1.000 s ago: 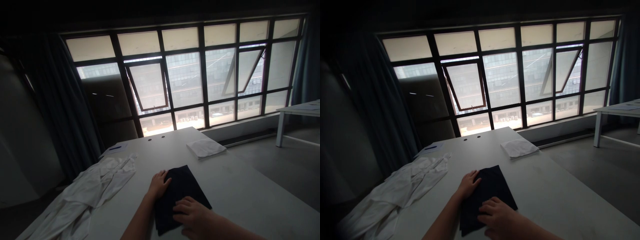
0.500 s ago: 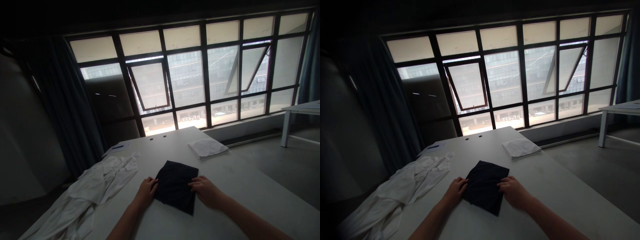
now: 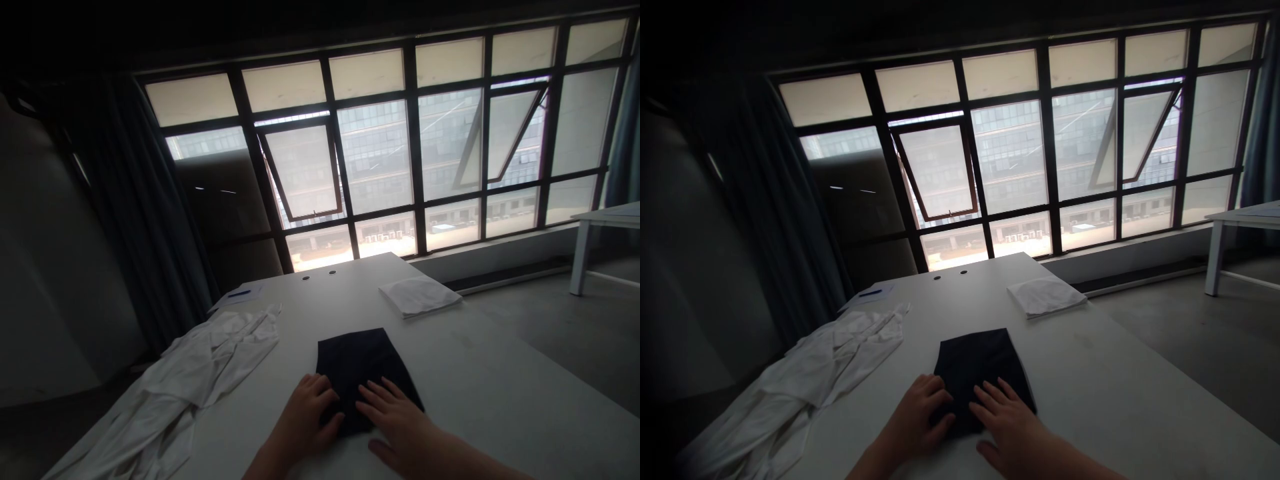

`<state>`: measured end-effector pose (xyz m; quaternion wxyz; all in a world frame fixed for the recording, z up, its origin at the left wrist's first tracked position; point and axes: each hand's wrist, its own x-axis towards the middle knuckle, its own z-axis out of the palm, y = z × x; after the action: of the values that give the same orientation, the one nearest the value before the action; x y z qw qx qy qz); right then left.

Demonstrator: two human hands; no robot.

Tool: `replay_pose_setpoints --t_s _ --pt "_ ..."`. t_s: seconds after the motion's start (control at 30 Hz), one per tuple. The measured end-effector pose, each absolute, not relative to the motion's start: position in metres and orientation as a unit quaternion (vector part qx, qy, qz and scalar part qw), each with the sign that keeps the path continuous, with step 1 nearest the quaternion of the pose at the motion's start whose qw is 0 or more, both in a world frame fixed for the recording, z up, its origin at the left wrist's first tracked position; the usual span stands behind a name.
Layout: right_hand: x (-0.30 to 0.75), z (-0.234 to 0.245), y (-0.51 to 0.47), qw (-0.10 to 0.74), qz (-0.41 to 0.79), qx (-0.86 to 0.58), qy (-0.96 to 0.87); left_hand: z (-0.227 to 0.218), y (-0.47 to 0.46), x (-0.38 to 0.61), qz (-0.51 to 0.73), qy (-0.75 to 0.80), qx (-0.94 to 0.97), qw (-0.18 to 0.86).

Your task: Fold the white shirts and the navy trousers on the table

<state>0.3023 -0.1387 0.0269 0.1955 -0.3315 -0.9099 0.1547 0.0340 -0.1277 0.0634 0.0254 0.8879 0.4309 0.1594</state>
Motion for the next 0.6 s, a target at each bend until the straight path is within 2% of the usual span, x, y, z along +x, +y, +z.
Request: replay_pose_setpoints --t_s 0.17,0.37,0.6 --pt "0.306 0.019 -0.119 0.187 0.166 -0.355 -0.901 0.059 -0.133 0.049 0.115 0.387 0.911 0.088" --pt "0.306 0.011 -0.107 0.213 0.12 -0.353 -0.903 0.048 -0.125 0.042 0.114 0.388 0.912 0.063" --pt "0.311 0.018 -0.118 0.28 0.017 -0.424 -0.861 0.037 -0.12 0.033 0.205 0.4 0.892 0.052"
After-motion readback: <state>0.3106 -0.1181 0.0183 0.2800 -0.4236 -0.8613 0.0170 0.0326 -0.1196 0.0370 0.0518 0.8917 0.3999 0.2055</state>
